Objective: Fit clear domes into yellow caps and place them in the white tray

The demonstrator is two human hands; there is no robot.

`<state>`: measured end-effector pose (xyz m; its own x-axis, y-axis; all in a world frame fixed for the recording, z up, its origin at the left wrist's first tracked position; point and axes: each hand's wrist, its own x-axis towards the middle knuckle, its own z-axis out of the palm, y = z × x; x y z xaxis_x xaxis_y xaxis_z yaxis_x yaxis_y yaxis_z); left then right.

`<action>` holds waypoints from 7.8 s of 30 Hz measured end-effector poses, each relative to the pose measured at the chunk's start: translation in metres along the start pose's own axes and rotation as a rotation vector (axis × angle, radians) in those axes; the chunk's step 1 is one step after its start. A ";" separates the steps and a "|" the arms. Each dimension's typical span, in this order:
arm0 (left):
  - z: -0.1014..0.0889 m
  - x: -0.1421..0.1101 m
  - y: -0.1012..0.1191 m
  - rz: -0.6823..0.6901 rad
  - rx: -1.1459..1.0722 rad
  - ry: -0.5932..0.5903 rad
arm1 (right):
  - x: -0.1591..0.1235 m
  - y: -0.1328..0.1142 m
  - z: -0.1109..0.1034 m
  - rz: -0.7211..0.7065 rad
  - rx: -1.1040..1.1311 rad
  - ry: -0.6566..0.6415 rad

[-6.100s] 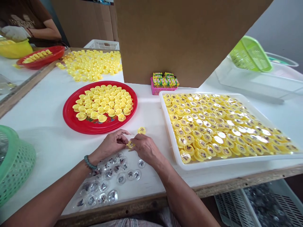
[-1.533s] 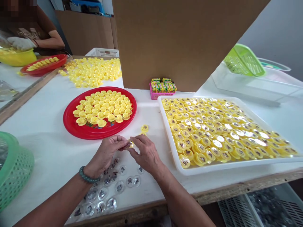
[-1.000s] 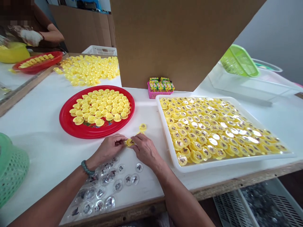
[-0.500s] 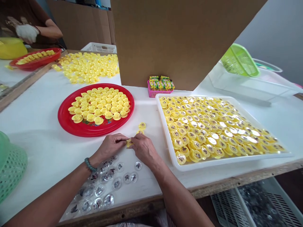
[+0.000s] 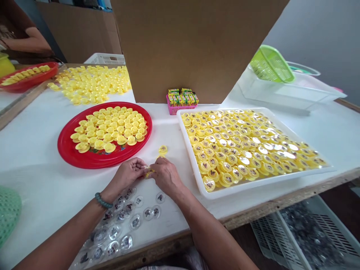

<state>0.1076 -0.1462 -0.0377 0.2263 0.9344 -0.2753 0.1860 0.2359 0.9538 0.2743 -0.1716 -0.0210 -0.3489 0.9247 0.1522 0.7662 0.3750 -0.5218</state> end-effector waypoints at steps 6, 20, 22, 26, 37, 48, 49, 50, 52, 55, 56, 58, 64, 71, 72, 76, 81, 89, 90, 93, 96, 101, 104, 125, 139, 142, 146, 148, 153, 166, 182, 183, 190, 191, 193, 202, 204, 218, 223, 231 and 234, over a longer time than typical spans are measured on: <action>0.005 -0.002 -0.004 0.027 0.041 0.032 | -0.003 -0.002 0.002 -0.048 -0.096 0.045; -0.051 0.062 0.057 0.472 1.189 0.262 | -0.001 -0.004 0.005 -0.084 -0.163 0.111; -0.051 0.069 0.054 0.462 1.249 0.232 | 0.000 -0.002 0.005 -0.059 -0.194 0.118; -0.050 0.071 0.053 0.488 1.265 0.243 | -0.001 0.002 0.003 0.010 -0.197 0.175; -0.030 -0.007 0.061 0.588 0.930 0.197 | -0.012 -0.031 0.009 -0.389 0.207 -0.127; -0.017 -0.018 0.023 0.501 0.775 0.008 | -0.016 -0.040 0.025 -0.425 0.244 -0.234; -0.018 -0.018 0.024 0.503 0.751 -0.001 | -0.017 -0.040 0.023 -0.420 0.274 -0.236; -0.019 -0.020 0.025 0.503 0.720 0.000 | -0.018 -0.039 0.021 -0.408 0.300 -0.231; -0.024 -0.025 0.028 0.463 0.626 0.028 | -0.019 -0.038 0.016 -0.362 0.346 -0.204; -0.032 -0.039 0.031 0.306 0.399 0.069 | -0.018 -0.036 0.010 -0.254 0.426 -0.136; -0.035 -0.044 0.031 0.232 0.316 0.060 | -0.017 -0.035 0.009 -0.221 0.454 -0.107; -0.038 -0.054 0.028 0.070 0.142 -0.001 | -0.015 -0.033 0.010 -0.178 0.492 -0.041; -0.031 -0.064 0.012 -0.130 -0.244 -0.093 | -0.015 -0.029 0.017 -0.147 0.479 0.069; -0.025 -0.062 0.010 -0.108 -0.336 -0.094 | -0.010 -0.030 0.016 0.066 0.626 0.078; -0.025 -0.062 0.011 -0.091 -0.334 -0.089 | -0.009 -0.031 0.016 0.115 0.682 0.064; -0.024 -0.062 0.013 -0.013 -0.313 -0.088 | -0.007 -0.030 0.014 0.294 0.969 -0.009; -0.023 -0.062 0.014 0.015 -0.268 -0.084 | -0.006 -0.029 0.013 0.357 1.032 0.038; -0.022 -0.064 0.017 0.002 -0.321 -0.138 | -0.005 -0.029 0.007 0.347 1.016 0.027; -0.020 -0.064 0.018 0.028 -0.330 -0.131 | -0.005 -0.030 0.006 0.381 1.097 0.015; -0.014 -0.064 0.018 0.067 -0.350 -0.077 | -0.003 -0.033 0.006 0.457 1.246 0.021; -0.010 -0.064 0.014 0.028 -0.318 -0.001 | -0.003 -0.035 0.010 0.492 1.308 0.024; -0.016 -0.061 0.007 -0.020 -0.325 0.023 | -0.007 -0.030 0.010 0.366 0.995 0.028; -0.024 -0.059 0.006 -0.093 -0.259 -0.060 | -0.011 -0.024 0.003 0.049 0.561 0.075; -0.009 -0.053 0.005 -0.116 -0.401 -0.077 | -0.011 -0.024 0.009 -0.039 0.422 -0.048; -0.014 -0.054 0.016 -0.157 -0.551 -0.195 | -0.010 -0.029 0.001 -0.007 0.656 -0.025; -0.015 -0.052 0.017 -0.082 -0.411 -0.173 | -0.008 -0.028 -0.002 -0.003 0.615 0.028; -0.024 -0.046 0.012 0.136 0.043 0.031 | -0.007 -0.025 -0.008 0.015 0.528 0.134; -0.028 -0.041 0.005 0.245 0.333 0.138 | -0.007 -0.023 -0.009 0.017 0.483 0.174; -0.027 -0.028 -0.012 0.517 0.706 0.119 | -0.009 -0.021 -0.004 -0.031 0.424 0.192; -0.023 -0.030 -0.003 0.402 0.454 -0.037 | -0.012 -0.011 -0.016 -0.041 0.408 0.189; -0.027 -0.032 -0.009 0.449 0.303 -0.164 | -0.012 -0.012 -0.005 -0.197 0.106 -0.132; -0.027 -0.031 -0.009 0.455 0.305 -0.166 | -0.012 -0.012 -0.004 -0.202 0.092 -0.133; -0.027 -0.029 -0.009 0.485 0.358 -0.149 | -0.011 -0.012 0.002 -0.219 0.061 -0.109; -0.027 -0.029 -0.009 0.487 0.365 -0.147 | -0.011 -0.011 0.002 -0.222 0.061 -0.108; -0.027 -0.029 -0.009 0.491 0.372 -0.145 | -0.010 -0.010 0.003 -0.222 0.059 -0.102; -0.025 -0.029 -0.013 0.533 0.427 -0.132 | -0.008 -0.007 -0.001 -0.196 0.074 -0.123; -0.024 -0.029 -0.015 0.537 0.437 -0.131 | -0.008 -0.006 -0.002 -0.195 0.086 -0.131; -0.020 -0.030 -0.011 0.471 0.400 -0.123 | -0.012 -0.007 0.002 -0.123 0.154 -0.059; -0.023 -0.033 -0.005 0.407 0.362 -0.118 | -0.014 -0.006 0.001 -0.105 0.167 0.023; -0.025 -0.035 -0.002 0.173 0.212 -0.137 | -0.013 -0.009 -0.001 -0.100 0.154 -0.070; -0.022 -0.034 -0.003 0.142 0.210 -0.102 | -0.013 -0.010 0.000 -0.101 0.137 -0.070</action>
<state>0.0780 -0.1730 -0.0283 0.3576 0.9199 -0.1612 0.3371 0.0338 0.9408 0.2714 -0.1873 -0.0175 -0.4606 0.8744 0.1528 0.6468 0.4485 -0.6169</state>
